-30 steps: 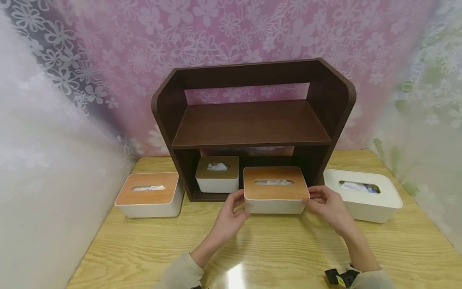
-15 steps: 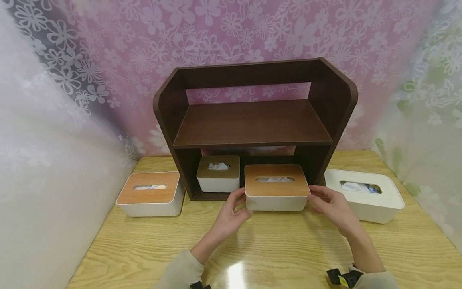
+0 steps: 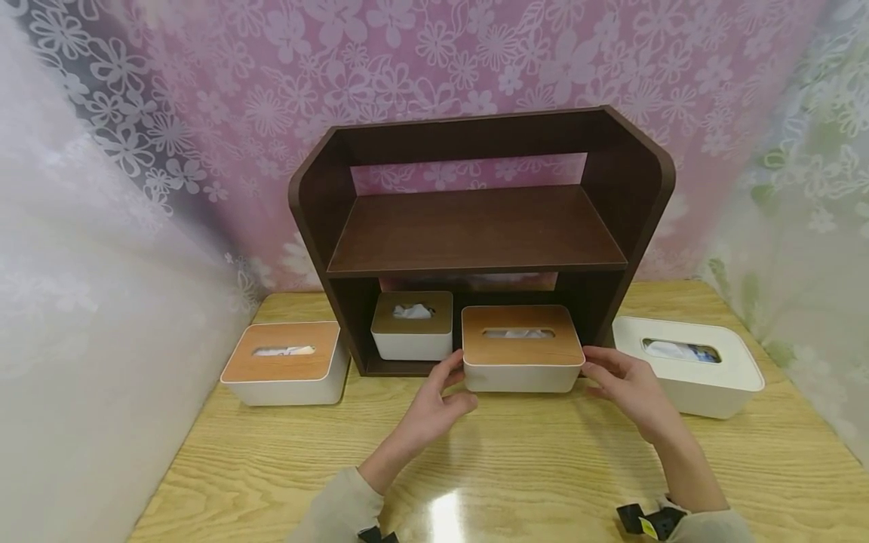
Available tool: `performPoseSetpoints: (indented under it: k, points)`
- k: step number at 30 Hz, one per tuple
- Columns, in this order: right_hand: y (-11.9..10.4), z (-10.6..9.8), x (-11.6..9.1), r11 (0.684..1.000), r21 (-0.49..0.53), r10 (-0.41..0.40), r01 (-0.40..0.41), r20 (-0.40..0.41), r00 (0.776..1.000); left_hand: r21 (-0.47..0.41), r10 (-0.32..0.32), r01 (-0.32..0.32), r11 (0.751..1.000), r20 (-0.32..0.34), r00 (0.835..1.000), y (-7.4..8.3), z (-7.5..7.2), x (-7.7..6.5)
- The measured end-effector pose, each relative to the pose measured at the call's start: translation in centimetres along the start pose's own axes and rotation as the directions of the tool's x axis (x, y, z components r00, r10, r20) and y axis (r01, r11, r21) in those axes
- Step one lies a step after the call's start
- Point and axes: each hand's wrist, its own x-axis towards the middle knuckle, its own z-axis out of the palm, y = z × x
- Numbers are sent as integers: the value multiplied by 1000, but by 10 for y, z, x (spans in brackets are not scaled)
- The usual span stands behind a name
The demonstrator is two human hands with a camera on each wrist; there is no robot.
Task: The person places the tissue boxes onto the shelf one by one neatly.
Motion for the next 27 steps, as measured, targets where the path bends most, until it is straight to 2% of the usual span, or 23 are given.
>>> performPoseSetpoints:
  k: [5, 14, 20, 27]
  points:
    - [0, -1, -1, 1000, 25, -10, 9, 14, 1000, -9, -2, 2, 1000, 23, 1000, -1, 1, 0]
    - [-1, -5, -2, 995, 94, -24, 16, 79, 997, -22, 36, -35, 999, 40, 999, -4, 1, 5]
    - [1, -2, -2, 990, 144, -21, -1, 151, 988, -50, 39, -36, 998, 57, 998, -9, -1, 6]
    - [5, 1, 0, 981, 196, -45, 10, 178, 983, -42, 24, -21, 999, 73, 997, -10, -2, 10]
